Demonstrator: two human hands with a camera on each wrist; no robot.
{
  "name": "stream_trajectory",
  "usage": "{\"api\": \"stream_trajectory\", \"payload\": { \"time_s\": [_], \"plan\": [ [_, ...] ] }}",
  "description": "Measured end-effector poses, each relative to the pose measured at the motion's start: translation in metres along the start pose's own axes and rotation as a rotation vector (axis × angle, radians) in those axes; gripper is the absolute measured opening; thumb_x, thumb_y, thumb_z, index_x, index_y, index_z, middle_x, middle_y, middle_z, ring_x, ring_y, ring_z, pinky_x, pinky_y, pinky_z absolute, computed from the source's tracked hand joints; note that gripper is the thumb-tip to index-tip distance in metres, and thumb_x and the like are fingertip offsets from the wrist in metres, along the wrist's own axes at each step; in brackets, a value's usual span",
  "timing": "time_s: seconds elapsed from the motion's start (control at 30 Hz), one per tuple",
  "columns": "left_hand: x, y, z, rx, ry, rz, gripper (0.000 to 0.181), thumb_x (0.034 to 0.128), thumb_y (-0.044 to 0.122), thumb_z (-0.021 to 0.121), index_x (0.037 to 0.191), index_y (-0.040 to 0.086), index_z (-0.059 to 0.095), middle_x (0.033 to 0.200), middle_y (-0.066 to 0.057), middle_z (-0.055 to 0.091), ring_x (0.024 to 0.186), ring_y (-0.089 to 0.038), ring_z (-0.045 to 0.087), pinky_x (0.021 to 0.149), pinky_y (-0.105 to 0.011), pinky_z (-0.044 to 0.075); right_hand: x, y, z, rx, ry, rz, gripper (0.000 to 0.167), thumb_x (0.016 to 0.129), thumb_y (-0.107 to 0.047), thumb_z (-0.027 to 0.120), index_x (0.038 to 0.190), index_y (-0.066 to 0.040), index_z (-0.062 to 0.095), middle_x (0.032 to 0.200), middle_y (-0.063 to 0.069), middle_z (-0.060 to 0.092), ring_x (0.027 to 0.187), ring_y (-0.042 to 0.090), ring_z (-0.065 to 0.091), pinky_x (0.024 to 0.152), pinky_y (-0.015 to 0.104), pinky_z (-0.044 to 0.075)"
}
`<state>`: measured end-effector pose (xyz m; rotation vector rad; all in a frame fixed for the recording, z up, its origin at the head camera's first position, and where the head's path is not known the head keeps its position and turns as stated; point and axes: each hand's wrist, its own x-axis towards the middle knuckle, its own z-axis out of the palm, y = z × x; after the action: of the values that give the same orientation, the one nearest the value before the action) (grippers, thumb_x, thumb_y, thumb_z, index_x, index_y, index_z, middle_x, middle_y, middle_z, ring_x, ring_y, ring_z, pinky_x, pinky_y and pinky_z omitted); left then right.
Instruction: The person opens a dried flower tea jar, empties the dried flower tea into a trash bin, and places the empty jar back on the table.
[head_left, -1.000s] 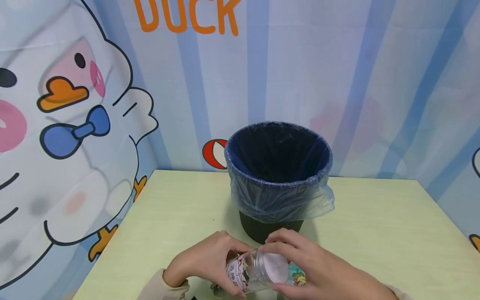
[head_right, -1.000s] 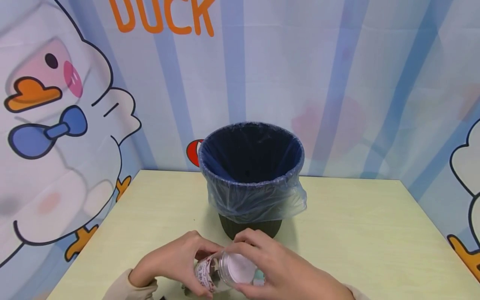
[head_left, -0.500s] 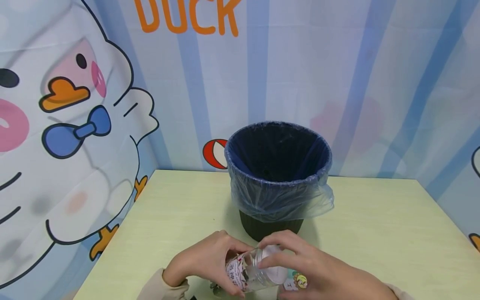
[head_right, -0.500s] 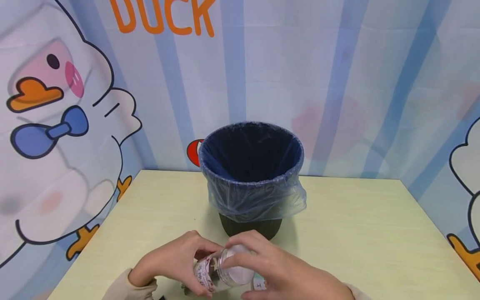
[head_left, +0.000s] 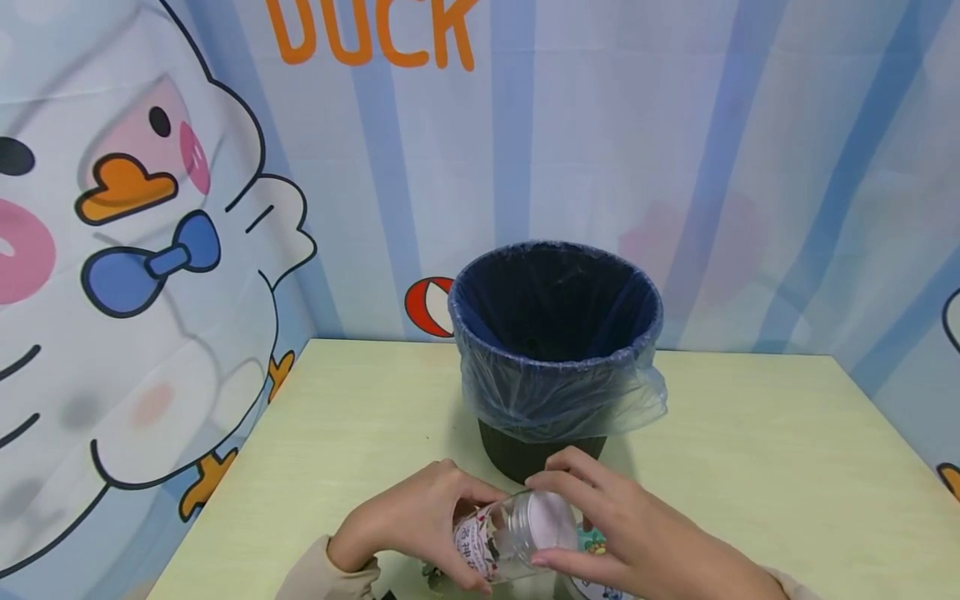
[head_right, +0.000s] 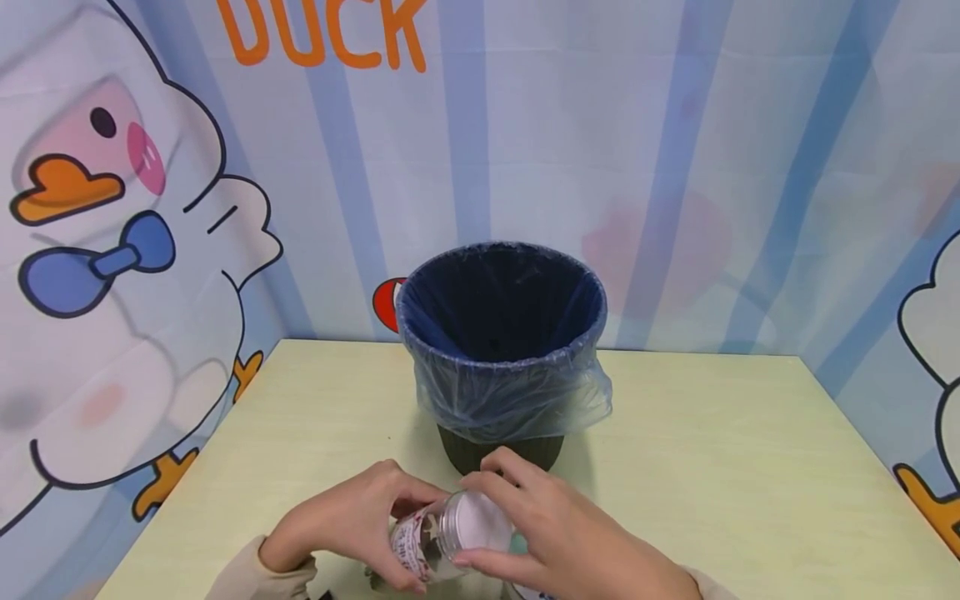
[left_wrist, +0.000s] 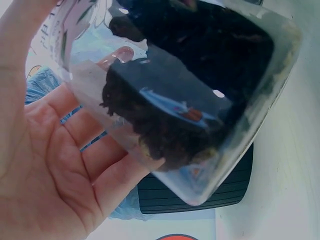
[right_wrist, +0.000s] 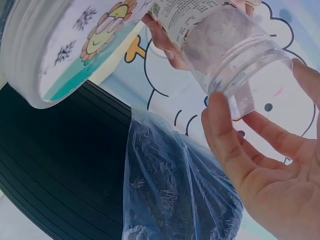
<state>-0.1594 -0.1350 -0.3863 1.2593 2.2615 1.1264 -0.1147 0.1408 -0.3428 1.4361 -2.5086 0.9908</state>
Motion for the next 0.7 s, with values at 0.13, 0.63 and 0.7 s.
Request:
{"api": "stream_trajectory", "payload": {
  "time_s": [0.13, 0.63, 0.7],
  "plan": [
    [0.0003, -0.0011, 0.0002, -0.003, 0.003, -0.014, 0.054, 0.0708, 0.032, 0.091, 0.12, 0.024, 0.07, 0.095, 0.012, 0.071, 0.075, 0.003, 0.062, 0.067, -0.022, 0.056, -0.0006, 0.0006, -0.0018, 0.075, -0.033, 0.007, 0.043, 0.095, -0.037, 0.067, 0.135, -0.027, 0.055, 0.124, -0.013, 0.047, 0.102, 0.005, 0.049, 0.074, 0.021, 0.053],
    [-0.0001, -0.0033, -0.0008, 0.005, -0.002, -0.018, 0.056, 0.0717, 0.032, 0.091, 0.122, 0.023, 0.07, 0.099, 0.016, 0.07, 0.079, 0.003, 0.064, 0.069, -0.021, 0.056, -0.0008, 0.0057, -0.004, 0.159, -0.091, -0.187, 0.048, 0.094, -0.018, 0.071, 0.137, -0.023, 0.052, 0.141, 0.002, 0.042, 0.123, 0.019, 0.04, 0.092, 0.033, 0.051],
    [0.0002, -0.0035, -0.001, 0.01, -0.002, -0.009, 0.056, 0.072, 0.032, 0.091, 0.123, 0.023, 0.07, 0.1, 0.015, 0.071, 0.079, 0.003, 0.064, 0.069, -0.021, 0.056, -0.0011, 0.0052, -0.0039, 0.165, -0.096, -0.171, 0.048, 0.094, -0.021, 0.071, 0.138, -0.024, 0.051, 0.144, 0.002, 0.039, 0.126, 0.02, 0.038, 0.092, 0.033, 0.051]
  ]
}}
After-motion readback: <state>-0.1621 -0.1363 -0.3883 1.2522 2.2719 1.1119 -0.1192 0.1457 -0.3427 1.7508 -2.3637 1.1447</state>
